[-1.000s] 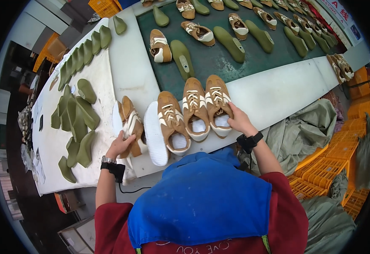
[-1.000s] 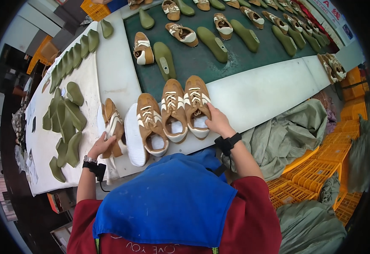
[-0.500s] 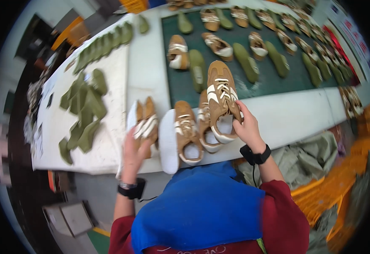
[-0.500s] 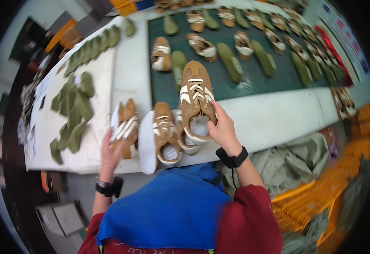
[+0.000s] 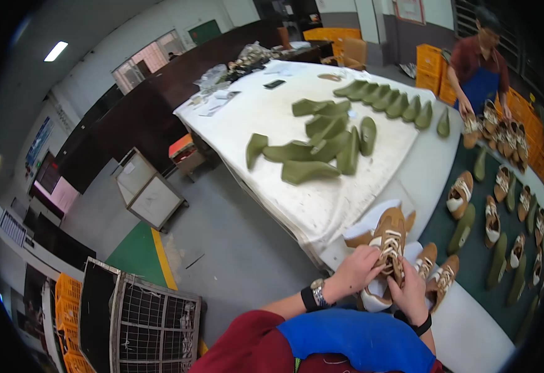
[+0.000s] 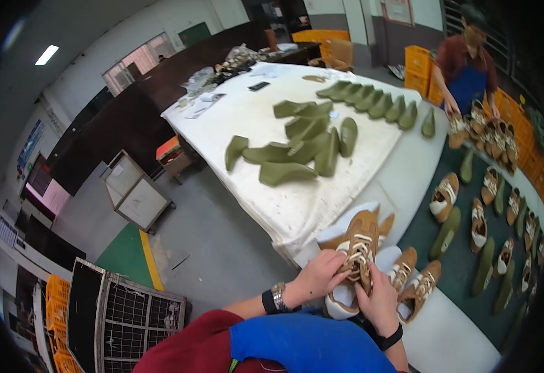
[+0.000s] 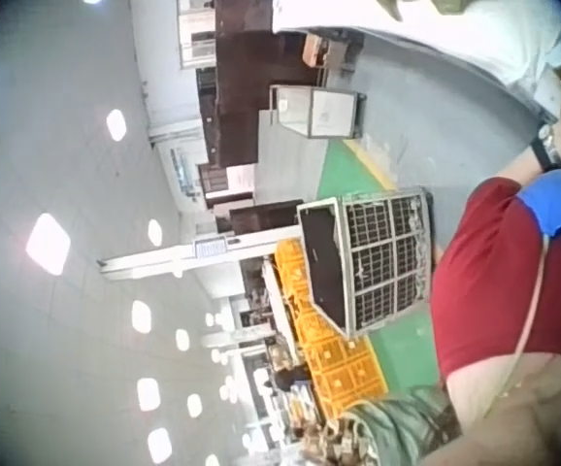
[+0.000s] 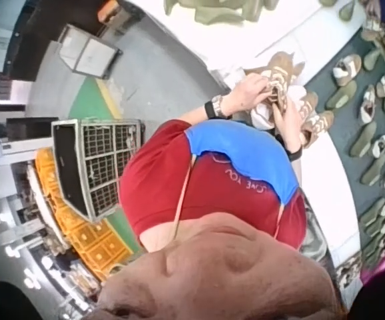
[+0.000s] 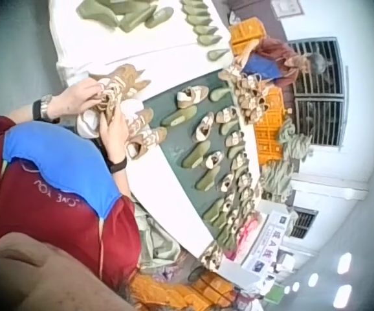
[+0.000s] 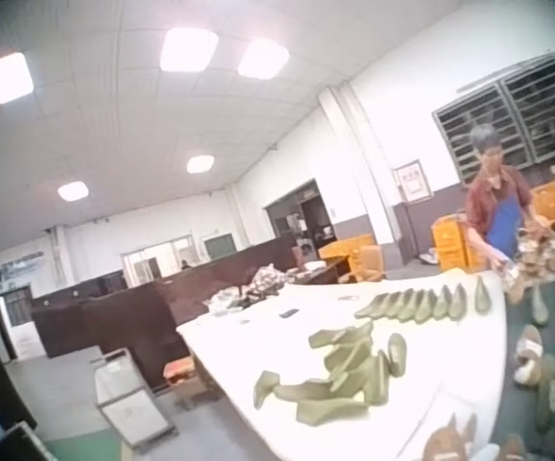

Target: The recorder takes shoes from a large bag and matches them with the corresponding shoe lasts on a production table.

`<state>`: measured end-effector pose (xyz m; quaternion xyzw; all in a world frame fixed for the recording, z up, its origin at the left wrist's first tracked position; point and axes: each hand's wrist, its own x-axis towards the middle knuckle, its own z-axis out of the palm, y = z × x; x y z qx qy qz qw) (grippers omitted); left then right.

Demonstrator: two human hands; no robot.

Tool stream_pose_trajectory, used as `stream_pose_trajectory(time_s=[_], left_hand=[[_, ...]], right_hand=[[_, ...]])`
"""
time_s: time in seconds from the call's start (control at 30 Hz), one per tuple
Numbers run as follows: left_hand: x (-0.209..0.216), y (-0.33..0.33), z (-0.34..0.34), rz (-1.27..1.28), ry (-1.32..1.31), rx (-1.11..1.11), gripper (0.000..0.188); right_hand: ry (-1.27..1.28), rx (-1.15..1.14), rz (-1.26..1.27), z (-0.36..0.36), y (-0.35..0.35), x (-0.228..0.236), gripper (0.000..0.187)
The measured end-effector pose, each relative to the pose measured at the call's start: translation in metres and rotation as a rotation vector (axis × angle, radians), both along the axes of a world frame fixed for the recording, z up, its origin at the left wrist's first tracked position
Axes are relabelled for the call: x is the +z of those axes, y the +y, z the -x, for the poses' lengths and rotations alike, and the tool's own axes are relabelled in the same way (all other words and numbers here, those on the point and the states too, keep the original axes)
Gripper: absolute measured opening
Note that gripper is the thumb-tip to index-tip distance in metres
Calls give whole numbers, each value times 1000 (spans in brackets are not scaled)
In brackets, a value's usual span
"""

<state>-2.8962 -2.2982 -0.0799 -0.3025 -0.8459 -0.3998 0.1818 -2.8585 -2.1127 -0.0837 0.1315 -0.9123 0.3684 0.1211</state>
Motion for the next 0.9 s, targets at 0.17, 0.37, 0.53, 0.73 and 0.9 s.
stream_pose_trajectory(time_s=[0.17,0.37,0.53,0.73,0.9], left_hand=[[-18,-55,-4,-66,-28,22,36],[-40,-152,-8,43,-103,116,32],[-60,-224,-11,118,-137,197,29],[-75,-272,-2,228,-269,285,30],[-63,-262,31,227,-280,214,31]], right_hand=[[-47,2,54,24,-42,0,37],[-55,-301,-285,58,4,-42,37],[-651,-93,-498,82,48,-51,51],[-337,202,-668,182,-14,64,46],[-214,398,-777,338,-123,70,43]])
